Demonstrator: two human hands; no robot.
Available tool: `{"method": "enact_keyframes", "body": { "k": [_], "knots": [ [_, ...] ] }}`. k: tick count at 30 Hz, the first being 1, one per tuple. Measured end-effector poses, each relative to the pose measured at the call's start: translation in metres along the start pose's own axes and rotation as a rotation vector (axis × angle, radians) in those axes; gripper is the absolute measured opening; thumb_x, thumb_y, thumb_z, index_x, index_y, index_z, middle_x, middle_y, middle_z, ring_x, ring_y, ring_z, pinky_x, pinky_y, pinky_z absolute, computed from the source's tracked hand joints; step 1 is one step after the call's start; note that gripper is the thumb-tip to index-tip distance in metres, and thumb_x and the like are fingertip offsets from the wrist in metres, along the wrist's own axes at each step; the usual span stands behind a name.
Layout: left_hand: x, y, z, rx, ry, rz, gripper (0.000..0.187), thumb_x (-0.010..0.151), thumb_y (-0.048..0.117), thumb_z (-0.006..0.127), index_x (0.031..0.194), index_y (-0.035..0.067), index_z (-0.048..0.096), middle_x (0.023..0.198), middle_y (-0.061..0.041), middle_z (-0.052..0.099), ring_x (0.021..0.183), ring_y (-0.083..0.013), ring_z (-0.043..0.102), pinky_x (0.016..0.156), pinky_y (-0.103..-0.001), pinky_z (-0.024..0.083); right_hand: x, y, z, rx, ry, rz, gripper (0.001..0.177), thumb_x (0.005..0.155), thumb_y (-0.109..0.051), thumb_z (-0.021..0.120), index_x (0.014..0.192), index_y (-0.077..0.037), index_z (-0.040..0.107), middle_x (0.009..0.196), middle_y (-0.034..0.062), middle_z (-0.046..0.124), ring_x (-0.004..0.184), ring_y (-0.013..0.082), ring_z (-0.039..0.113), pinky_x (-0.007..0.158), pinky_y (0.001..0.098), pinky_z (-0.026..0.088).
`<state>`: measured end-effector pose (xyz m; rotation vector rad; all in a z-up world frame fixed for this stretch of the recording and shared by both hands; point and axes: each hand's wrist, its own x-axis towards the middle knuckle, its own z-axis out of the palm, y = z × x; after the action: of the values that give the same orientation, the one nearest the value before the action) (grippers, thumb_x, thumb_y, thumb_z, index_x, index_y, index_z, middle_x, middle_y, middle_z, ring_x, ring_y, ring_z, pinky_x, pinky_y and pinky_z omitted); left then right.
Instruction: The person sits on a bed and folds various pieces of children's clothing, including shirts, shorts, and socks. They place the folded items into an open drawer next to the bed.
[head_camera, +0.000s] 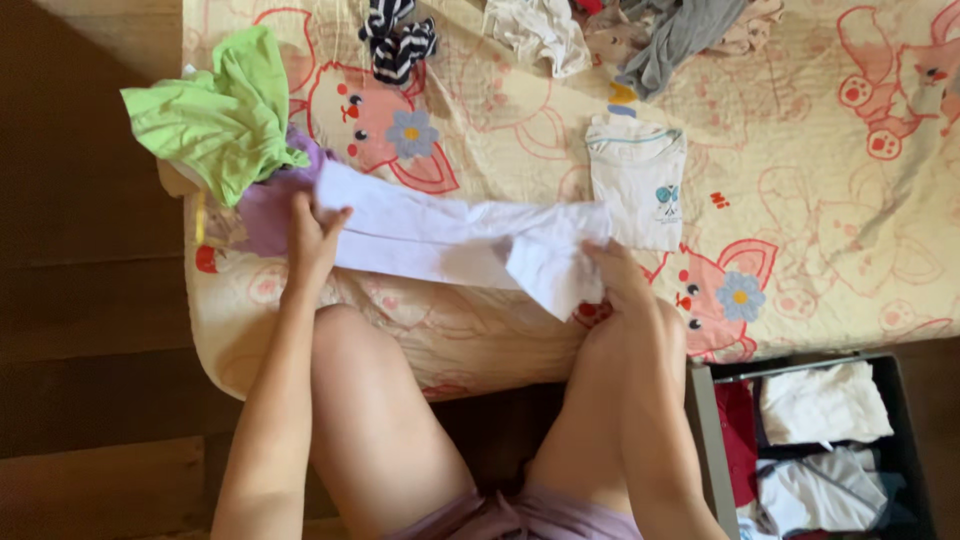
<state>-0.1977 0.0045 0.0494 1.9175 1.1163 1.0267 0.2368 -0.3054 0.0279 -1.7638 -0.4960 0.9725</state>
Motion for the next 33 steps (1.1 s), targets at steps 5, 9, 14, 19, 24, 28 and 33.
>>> {"method": "enact_keyframes", "body": {
  "k": [5,9,14,19,24,28,33],
  "knots": [
    [-0.016,-0.070,0.003,-0.226,-0.216,-0.498,0.033,0.098,0.028,0.075,0.114,0.000,0.066,0.095,-0.003,0.070,0.085,-0.0111,0.061,0.075,-0.031,0.051,0.017,0.041,0.018,-0.679,0.341,-0.084,0.044,0.099,-0.040,0.065,0.123,-0.004,0.066,0.108,0.0215,0.073,0.101,0.0391,0.066,0.089,0.0482,0.049],
    [-0.006,-0.059,0.010,-0.231,-0.336,-0.464,0.038,0.088,0.021,0.080,0.116,-0.003,0.069,0.099,-0.005,0.074,0.084,-0.0127,0.065,0.075,-0.032,0.052,0.016,0.038,0.023,-0.472,0.292,-0.008,0.061,0.095,-0.055,0.068,0.122,0.000,0.067,0.107,0.0176,0.074,0.098,0.0322,0.068,0.087,0.0438,0.052],
    [0.000,0.087,0.049,-0.449,-0.403,-0.198,0.048,0.093,0.027,0.076,0.131,0.000,0.064,0.107,-0.004,0.073,0.090,-0.0112,0.068,0.079,-0.028,0.056,0.014,0.002,0.014,-0.206,0.146,0.419,0.086,0.082,-0.074,0.054,0.140,-0.011,0.057,0.106,0.0178,0.067,0.088,0.0307,0.061,0.078,0.0515,0.050],
    [-0.011,0.222,0.095,-0.582,-0.742,-0.302,0.052,0.099,0.037,0.060,0.140,0.008,0.050,0.117,-0.004,0.070,0.082,-0.0145,0.071,0.068,-0.029,0.057,0.024,-0.008,-0.001,0.267,-0.042,0.617,0.111,0.078,-0.093,0.037,0.133,0.000,0.062,0.113,0.0203,0.071,0.096,0.0362,0.067,0.084,0.0531,0.054],
    [0.015,0.172,0.083,-0.686,-0.512,-0.497,0.043,0.104,0.035,0.055,0.136,0.007,0.052,0.111,-0.008,0.068,0.082,-0.0124,0.072,0.064,-0.027,0.061,0.011,-0.005,-0.010,0.085,-0.052,0.569,0.093,0.078,-0.079,0.048,0.122,0.001,0.066,0.103,0.0158,0.072,0.088,0.0303,0.067,0.076,0.0498,0.054],
    [-0.012,0.083,0.087,-0.163,-0.337,-0.194,0.033,0.103,0.034,0.060,0.119,0.004,0.062,0.104,-0.015,0.067,0.090,-0.0252,0.067,0.073,-0.036,0.054,0.006,-0.031,0.022,-0.448,0.011,0.257,0.067,0.080,-0.058,0.069,0.108,0.003,0.071,0.091,0.0123,0.073,0.078,0.0225,0.066,0.067,0.0416,0.053],
    [-0.061,0.113,0.083,-0.277,-0.208,-0.269,0.040,0.103,0.039,0.060,0.118,0.002,0.069,0.110,-0.012,0.073,0.105,-0.0266,0.070,0.088,-0.040,0.054,-0.054,-0.108,0.074,-0.241,-0.105,0.041,0.048,0.081,-0.041,0.082,0.096,0.004,0.075,0.081,0.0093,0.073,0.069,0.0162,0.066,0.060,0.0344,0.053]
  ]
}}
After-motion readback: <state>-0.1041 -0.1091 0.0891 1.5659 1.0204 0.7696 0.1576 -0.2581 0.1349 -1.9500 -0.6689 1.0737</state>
